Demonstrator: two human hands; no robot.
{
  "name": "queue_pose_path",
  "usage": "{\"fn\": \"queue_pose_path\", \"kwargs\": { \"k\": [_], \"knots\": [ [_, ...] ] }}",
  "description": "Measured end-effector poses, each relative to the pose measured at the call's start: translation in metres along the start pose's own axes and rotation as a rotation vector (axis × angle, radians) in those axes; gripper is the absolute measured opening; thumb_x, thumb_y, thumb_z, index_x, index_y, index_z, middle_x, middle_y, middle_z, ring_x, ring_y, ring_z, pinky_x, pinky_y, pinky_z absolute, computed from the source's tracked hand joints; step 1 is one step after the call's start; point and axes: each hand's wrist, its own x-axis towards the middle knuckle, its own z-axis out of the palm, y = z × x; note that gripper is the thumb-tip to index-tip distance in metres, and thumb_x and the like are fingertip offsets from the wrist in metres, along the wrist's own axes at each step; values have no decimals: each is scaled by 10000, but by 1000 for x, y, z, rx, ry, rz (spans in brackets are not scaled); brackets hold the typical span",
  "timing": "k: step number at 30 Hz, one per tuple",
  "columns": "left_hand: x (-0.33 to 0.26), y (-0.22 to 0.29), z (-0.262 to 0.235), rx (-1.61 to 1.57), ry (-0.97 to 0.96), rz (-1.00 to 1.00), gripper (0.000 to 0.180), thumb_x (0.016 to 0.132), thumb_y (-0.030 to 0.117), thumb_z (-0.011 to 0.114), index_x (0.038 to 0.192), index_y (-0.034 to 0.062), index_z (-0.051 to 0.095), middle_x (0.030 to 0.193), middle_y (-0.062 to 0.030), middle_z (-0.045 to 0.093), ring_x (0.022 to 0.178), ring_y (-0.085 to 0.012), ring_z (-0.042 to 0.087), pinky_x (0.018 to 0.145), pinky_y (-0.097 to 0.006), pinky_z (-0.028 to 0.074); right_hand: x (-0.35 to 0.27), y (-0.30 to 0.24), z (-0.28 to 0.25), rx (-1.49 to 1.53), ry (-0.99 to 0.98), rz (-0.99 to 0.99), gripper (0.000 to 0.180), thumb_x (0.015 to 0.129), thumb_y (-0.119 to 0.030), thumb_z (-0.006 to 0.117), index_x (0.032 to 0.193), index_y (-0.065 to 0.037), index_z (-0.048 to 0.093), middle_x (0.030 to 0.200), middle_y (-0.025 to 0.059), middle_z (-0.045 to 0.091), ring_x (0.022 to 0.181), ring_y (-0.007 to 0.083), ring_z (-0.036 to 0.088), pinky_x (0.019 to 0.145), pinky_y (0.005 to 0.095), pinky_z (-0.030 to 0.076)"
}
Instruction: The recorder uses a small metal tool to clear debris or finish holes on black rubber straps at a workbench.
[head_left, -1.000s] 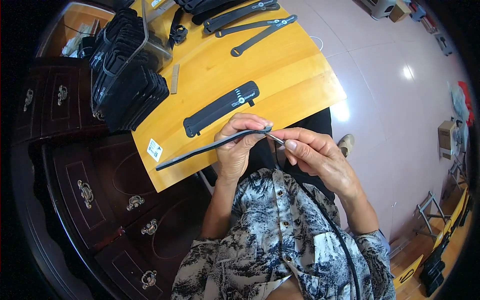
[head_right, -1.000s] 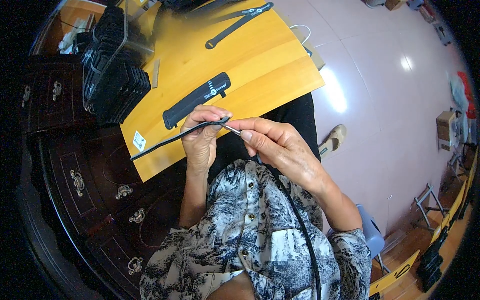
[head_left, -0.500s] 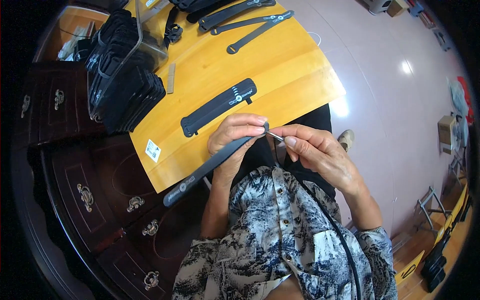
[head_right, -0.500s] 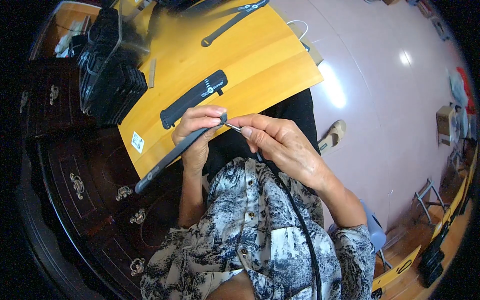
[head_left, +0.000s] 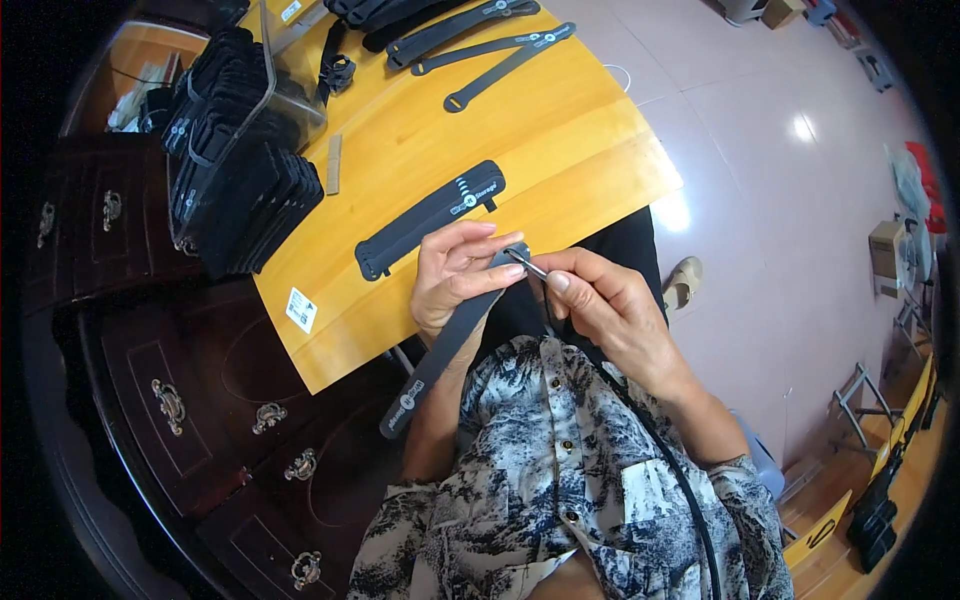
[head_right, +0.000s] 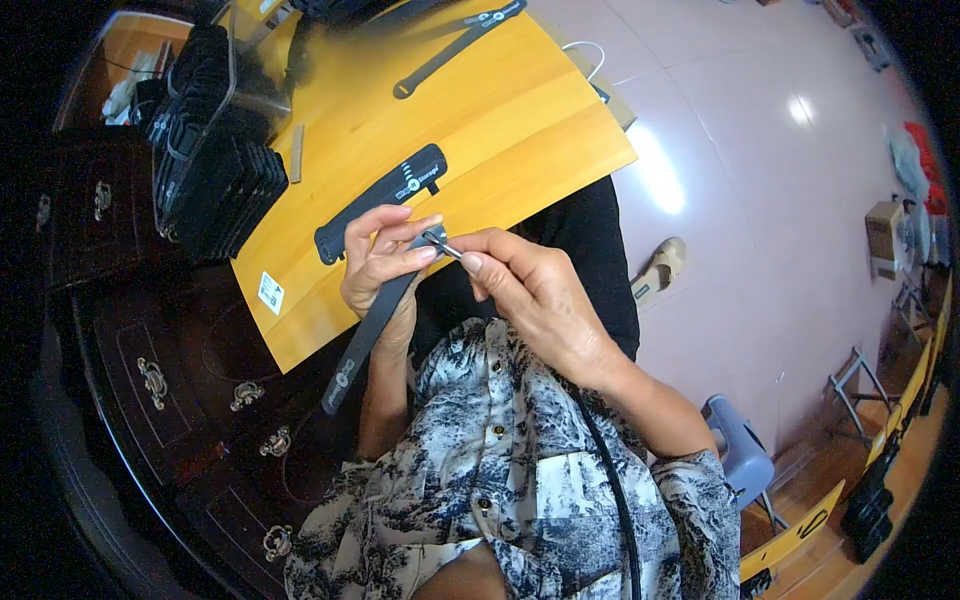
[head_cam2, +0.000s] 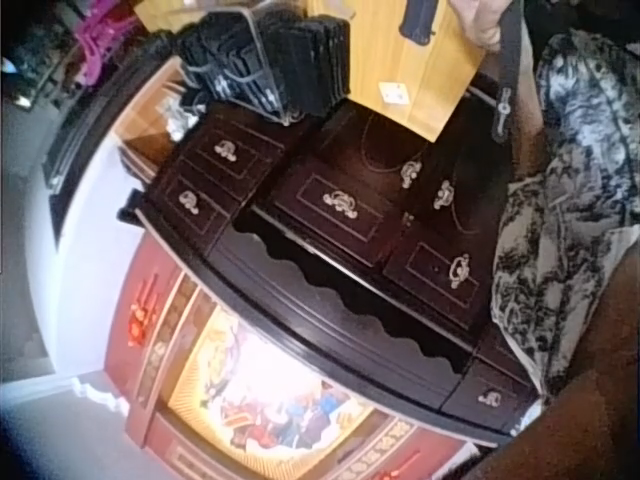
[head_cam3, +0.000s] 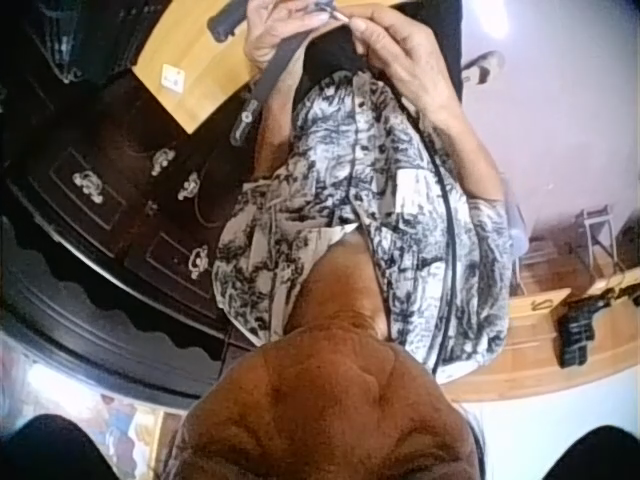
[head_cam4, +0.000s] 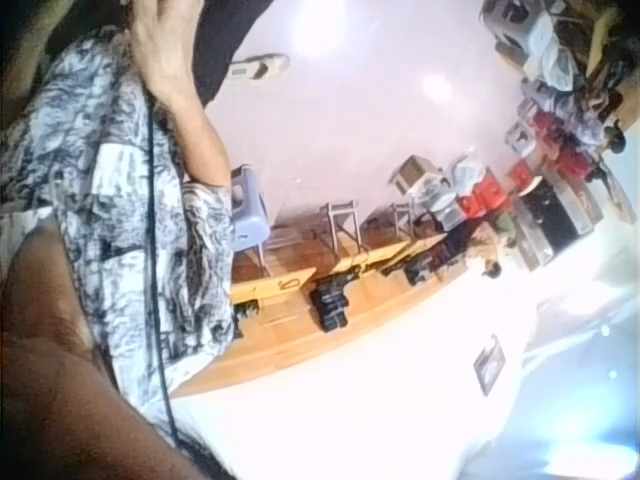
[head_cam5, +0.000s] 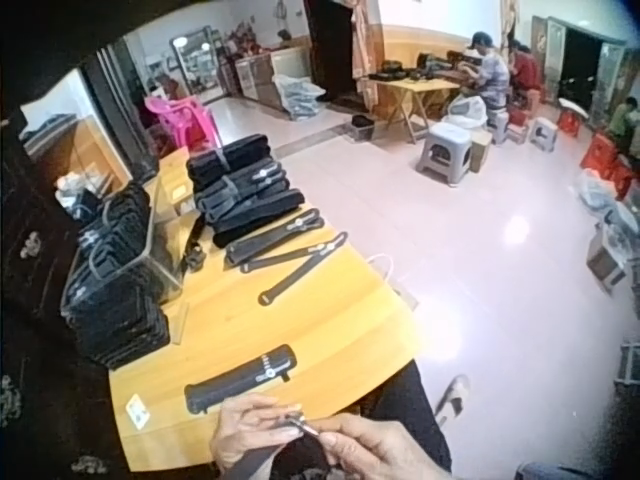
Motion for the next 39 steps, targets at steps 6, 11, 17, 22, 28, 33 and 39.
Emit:
{"fn": "queue_pose_path", "kwargs": {
  "k": [6, 11, 17, 22, 28, 33, 39],
  "knots": [
    [1, 0, -3, -21, -21, -95, 252, 720, -107, 718, 896, 72, 694, 1186, -154, 479, 914, -273, 668, 807, -328, 574, 13, 19, -7, -302, 103, -363, 241, 922, -147, 589, 1145, -56, 598, 715, 71, 591, 577, 151, 593, 514, 256, 458],
    [0, -2, -16, -117, -65, -210, 219, 724, -76, 737, 892, 62, 710, 1188, -145, 501, 895, -195, 667, 786, -274, 554, 13, -5, -15, -794, 9, -501, 338, 858, -104, 631, 1192, -127, 589, 783, 79, 611, 637, 248, 628, 548, 337, 520],
    [14, -11, -12, -179, -219, -264, 163, 741, -52, 734, 863, 51, 699, 1150, -139, 532, 853, -149, 658, 766, -242, 523, 10, -3, -23, -533, 1, -502, 313, 850, -53, 626, 1160, -91, 632, 778, 90, 605, 663, 242, 619, 580, 332, 495],
    [25, 20, 48, -492, 300, -429, 159, 838, 22, 698, 922, 10, 564, 924, -77, 604, 754, -125, 624, 717, -233, 511, -7, -12, -25, -597, 216, -489, 386, 831, 31, 631, 1200, -78, 620, 779, 103, 597, 651, 220, 612, 553, 305, 490],
    [19, 23, 69, -305, 27, -513, 184, 863, 128, 708, 892, -4, 583, 767, -5, 625, 716, -64, 600, 658, -200, 494, -23, -14, -24, -772, 398, -485, 461, 793, 43, 654, 1231, -96, 611, 771, 80, 596, 617, 190, 600, 517, 307, 485],
    [21, 16, 73, -212, -71, -444, 158, 883, 129, 678, 890, -12, 607, 774, -37, 654, 696, -87, 612, 638, -216, 492, -29, -8, -32, -710, 435, -481, 478, 777, 54, 655, 1230, -94, 610, 764, 80, 590, 617, 181, 597, 513, 306, 478],
    [22, 16, 75, -17, -161, -256, 142, 882, 114, 668, 835, -11, 618, 750, -69, 656, 657, -121, 623, 611, -238, 499, -34, -11, -43, -582, 389, -466, 415, 790, 59, 642, 1188, -59, 623, 759, 95, 583, 617, 192, 593, 525, 298, 472]
  ]
}}
